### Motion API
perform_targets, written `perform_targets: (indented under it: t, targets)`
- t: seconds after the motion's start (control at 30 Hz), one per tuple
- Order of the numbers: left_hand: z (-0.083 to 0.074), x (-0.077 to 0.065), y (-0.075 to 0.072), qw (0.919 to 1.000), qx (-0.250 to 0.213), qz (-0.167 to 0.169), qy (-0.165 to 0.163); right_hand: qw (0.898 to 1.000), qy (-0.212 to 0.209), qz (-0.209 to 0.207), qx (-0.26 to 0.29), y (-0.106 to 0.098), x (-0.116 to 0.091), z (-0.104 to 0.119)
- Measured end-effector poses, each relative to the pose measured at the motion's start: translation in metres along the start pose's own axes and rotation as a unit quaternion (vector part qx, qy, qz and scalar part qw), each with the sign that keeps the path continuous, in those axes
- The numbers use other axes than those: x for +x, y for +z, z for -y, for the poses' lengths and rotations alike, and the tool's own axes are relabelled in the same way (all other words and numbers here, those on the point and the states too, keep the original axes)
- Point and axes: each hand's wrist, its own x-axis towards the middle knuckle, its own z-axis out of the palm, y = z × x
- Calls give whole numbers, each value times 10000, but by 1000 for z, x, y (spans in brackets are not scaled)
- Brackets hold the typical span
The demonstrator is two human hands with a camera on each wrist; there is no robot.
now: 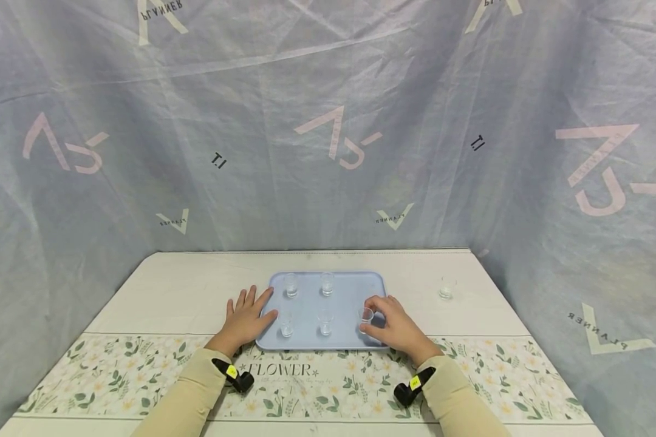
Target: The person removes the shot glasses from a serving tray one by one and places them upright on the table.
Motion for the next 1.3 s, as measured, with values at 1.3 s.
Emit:
perform_targets:
  t: [1.3]
  targets:
    - [2, 3, 1, 9999, 13, 117, -3, 9747, 1637, -1369, -668, -22, 6, -31]
